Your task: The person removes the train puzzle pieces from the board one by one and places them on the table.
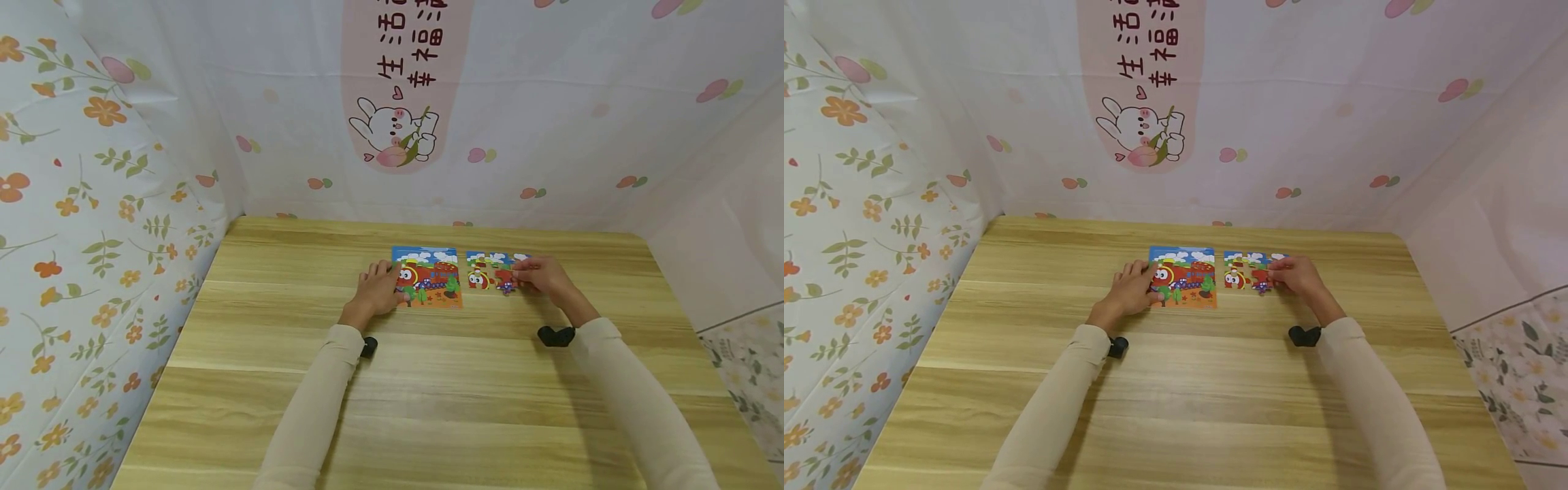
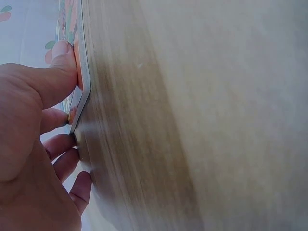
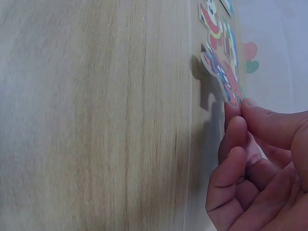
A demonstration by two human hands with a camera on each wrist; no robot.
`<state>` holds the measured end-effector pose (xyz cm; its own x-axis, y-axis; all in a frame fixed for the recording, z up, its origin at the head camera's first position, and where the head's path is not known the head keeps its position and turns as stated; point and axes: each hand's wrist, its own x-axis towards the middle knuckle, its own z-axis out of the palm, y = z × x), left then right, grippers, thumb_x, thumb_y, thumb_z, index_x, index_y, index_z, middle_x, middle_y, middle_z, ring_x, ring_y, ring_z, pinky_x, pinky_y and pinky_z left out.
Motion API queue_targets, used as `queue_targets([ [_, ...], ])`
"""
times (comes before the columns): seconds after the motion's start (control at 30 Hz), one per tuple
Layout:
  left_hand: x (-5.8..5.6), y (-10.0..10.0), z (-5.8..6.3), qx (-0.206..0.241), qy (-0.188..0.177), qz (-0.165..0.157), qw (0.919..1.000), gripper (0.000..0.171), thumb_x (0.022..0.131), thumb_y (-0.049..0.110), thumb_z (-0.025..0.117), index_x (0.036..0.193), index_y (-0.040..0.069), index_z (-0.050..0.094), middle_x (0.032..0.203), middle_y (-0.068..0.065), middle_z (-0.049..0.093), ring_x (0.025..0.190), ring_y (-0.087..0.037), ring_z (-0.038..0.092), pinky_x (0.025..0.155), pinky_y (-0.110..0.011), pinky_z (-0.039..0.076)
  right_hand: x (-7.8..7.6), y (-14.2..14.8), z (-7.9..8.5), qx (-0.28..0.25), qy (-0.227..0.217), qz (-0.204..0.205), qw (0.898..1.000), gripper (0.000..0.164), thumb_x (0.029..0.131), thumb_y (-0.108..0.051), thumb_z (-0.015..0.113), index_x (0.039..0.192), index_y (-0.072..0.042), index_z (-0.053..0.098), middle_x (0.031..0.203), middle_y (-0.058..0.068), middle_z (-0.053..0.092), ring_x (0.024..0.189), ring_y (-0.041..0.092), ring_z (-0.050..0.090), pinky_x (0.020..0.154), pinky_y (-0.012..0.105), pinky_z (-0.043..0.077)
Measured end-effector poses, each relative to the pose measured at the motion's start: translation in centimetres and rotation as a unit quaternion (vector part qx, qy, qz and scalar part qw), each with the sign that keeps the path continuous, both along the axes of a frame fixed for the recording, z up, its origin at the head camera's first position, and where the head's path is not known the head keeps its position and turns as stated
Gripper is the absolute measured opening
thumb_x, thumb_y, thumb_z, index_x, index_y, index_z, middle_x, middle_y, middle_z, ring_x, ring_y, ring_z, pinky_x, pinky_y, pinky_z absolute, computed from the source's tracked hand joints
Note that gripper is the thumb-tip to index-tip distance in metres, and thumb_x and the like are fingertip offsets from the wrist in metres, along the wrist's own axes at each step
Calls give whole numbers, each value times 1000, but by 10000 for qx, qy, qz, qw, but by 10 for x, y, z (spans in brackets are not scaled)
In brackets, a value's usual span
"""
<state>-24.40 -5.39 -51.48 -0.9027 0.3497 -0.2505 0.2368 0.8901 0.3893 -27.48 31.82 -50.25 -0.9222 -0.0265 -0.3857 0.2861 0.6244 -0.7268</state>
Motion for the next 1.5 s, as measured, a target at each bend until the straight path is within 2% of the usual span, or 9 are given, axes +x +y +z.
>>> queue_targets([
  [0.2, 0, -1, 1, 58, -24, 15, 10000, 74, 100, 44, 56, 160, 16, 22, 157, -9, 24, 141, -32, 24, 106, -48, 27, 1, 1, -2, -68, 22, -43, 10000, 30, 101, -17, 59, 120, 5, 64, 83, -9, 65, 73, 9, 56, 61, 27, 47],
  [0.4, 1, -1, 2, 96, -36, 1, 9999, 74, 100, 43, 56, 160, 16, 22, 157, -9, 23, 141, -32, 24, 104, -47, 27, 0, 0, -4, 133, 118, 27, 9998, 27, 100, -18, 60, 116, 3, 65, 83, -6, 65, 74, 13, 55, 61, 28, 47],
  [0.67, 1, -1, 3, 90, -41, 6, 10000, 73, 100, 42, 56, 160, 15, 22, 157, -10, 24, 140, -32, 24, 105, -47, 27, 1, -2, -3, 386, 409, 165, 9983, 25, 99, -18, 62, 112, 3, 67, 88, 4, 66, 75, 16, 55, 60, 28, 47],
  [0.87, 0, -1, 2, 46, -50, 42, 10000, 74, 99, 44, 57, 159, 16, 23, 157, -10, 23, 142, -32, 23, 106, -47, 26, 2, -7, -3, 1075, 899, 610, 9883, 25, 95, -18, 67, 111, 1, 70, 98, 15, 71, 84, 21, 60, 72, 28, 45],
  [1.0, -1, -1, 1, 31, -50, 37, 10000, 74, 99, 44, 56, 160, 17, 23, 157, -9, 24, 141, -31, 23, 104, -47, 26, 2, -11, -3, 1409, 1035, 861, 9808, 24, 95, -17, 67, 111, 0, 70, 99, 18, 70, 88, 28, 59, 74, 32, 43],
  [1.27, 0, -1, 1, 69, -89, 31, 9999, 74, 100, 44, 56, 160, 17, 22, 157, -9, 22, 142, -32, 22, 105, -47, 25, 4, -13, -6, 1777, 1200, 999, 9716, 19, 96, -13, 64, 107, -1, 72, 96, 16, 70, 84, 27, 60, 71, 33, 43],
  [1.5, 0, 0, 0, 46, -78, 28, 10000, 74, 100, 44, 56, 160, 17, 22, 157, -10, 22, 142, -31, 22, 105, -47, 25, 5, -13, -8, 1946, 1391, 1075, 9650, 19, 96, -11, 63, 109, -1, 72, 98, 18, 72, 88, 30, 64, 74, 41, 48],
])
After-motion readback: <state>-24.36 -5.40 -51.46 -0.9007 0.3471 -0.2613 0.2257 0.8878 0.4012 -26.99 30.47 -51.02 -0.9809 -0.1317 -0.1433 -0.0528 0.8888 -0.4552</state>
